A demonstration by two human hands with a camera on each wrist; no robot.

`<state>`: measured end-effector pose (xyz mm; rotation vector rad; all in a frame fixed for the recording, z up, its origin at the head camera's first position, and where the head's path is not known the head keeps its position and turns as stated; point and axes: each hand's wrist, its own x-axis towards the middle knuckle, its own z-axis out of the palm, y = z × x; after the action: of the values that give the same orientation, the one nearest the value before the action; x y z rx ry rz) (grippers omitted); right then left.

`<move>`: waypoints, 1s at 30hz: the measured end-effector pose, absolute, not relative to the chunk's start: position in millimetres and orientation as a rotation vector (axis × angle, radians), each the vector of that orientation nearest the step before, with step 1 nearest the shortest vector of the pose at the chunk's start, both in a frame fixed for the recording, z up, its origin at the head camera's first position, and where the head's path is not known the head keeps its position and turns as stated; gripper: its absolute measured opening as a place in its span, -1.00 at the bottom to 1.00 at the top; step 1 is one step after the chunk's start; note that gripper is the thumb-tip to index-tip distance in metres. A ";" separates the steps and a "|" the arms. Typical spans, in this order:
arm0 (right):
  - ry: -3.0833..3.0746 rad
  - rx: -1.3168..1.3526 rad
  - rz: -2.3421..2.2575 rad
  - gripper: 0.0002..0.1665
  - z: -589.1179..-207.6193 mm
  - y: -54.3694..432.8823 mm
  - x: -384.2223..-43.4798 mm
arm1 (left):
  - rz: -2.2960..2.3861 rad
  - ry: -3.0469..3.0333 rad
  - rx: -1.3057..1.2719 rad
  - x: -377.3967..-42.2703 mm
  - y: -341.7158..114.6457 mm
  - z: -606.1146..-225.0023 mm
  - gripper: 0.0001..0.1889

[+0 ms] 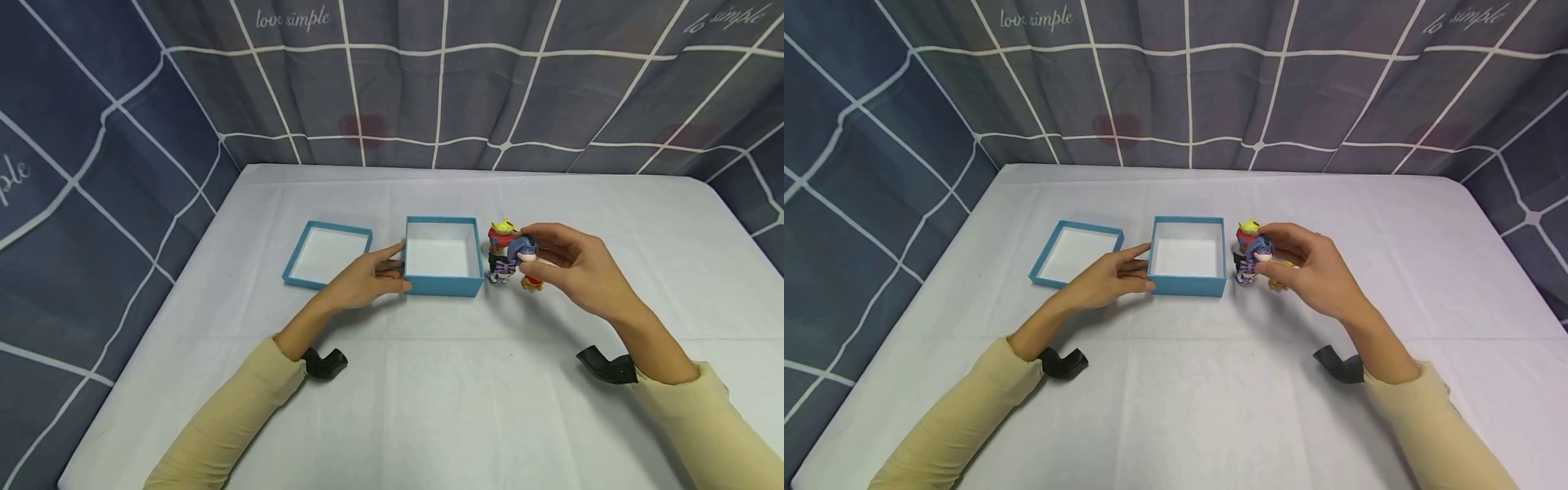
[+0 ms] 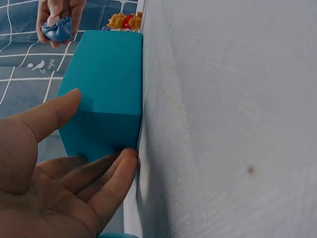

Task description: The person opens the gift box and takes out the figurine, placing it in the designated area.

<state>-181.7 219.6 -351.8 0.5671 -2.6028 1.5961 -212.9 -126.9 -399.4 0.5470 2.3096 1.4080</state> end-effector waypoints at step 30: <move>-2.826 0.349 1.309 -0.44 -388.6 284.1 -178.0 | 1.403 2.317 0.534 -210.2 -125.5 -397.0 -0.14</move>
<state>-178.0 284.1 -388.6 0.3494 -2.8264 1.3094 -210.2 -125.5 -397.0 0.5344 2.3174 1.4034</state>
